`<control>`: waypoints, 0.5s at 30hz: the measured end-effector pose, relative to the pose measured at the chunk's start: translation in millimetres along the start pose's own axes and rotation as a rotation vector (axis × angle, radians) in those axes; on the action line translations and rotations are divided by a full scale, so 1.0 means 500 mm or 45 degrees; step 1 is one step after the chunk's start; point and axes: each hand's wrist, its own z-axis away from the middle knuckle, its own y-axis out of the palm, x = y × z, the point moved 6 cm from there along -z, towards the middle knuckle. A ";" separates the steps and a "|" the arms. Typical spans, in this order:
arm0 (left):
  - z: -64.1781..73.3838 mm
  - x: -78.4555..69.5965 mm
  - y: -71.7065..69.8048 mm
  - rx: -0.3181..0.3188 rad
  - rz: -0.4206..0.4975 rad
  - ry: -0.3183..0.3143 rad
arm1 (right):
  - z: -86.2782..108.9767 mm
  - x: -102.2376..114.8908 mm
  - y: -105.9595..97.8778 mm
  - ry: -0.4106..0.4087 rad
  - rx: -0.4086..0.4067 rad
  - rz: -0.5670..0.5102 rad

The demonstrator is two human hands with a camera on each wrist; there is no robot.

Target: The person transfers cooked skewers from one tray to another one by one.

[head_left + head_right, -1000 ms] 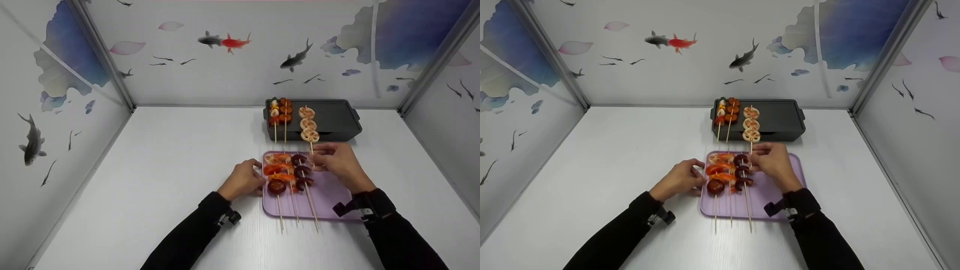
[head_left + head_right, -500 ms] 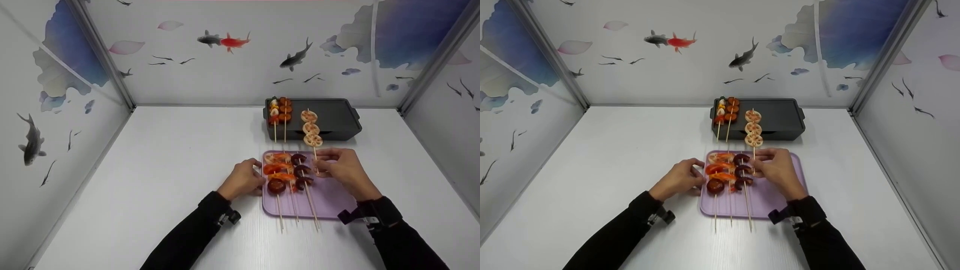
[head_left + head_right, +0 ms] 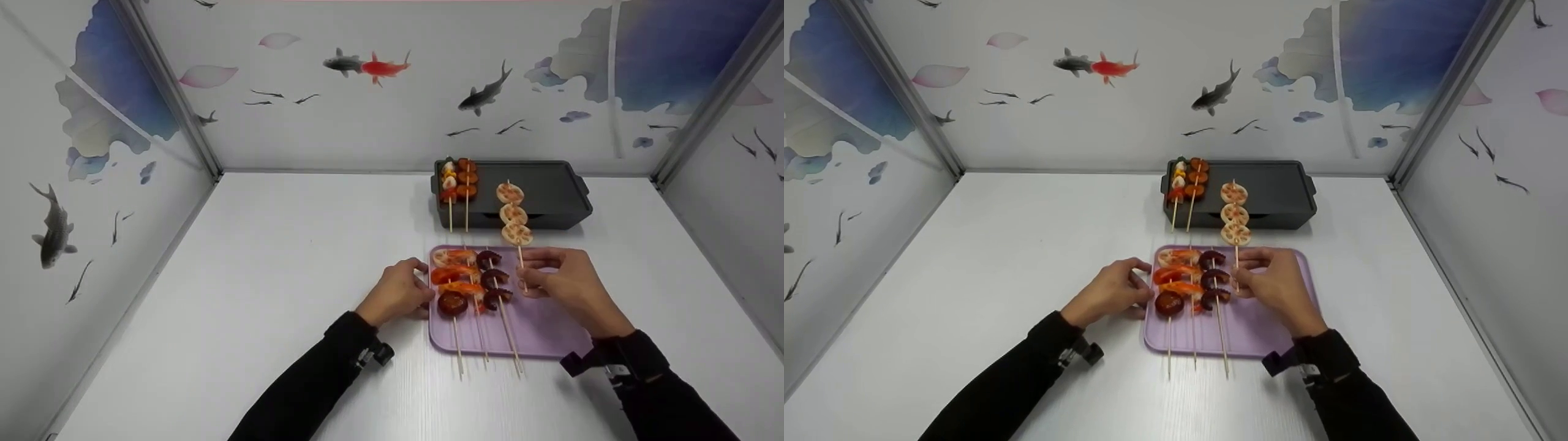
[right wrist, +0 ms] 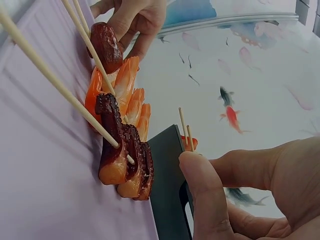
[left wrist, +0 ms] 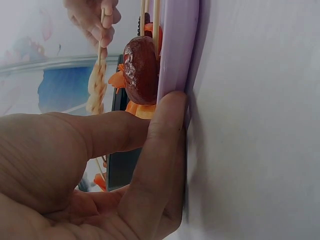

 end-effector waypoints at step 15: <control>0.003 -0.002 0.001 0.006 0.034 -0.018 | 0.022 -0.007 -0.010 -0.036 -0.011 0.061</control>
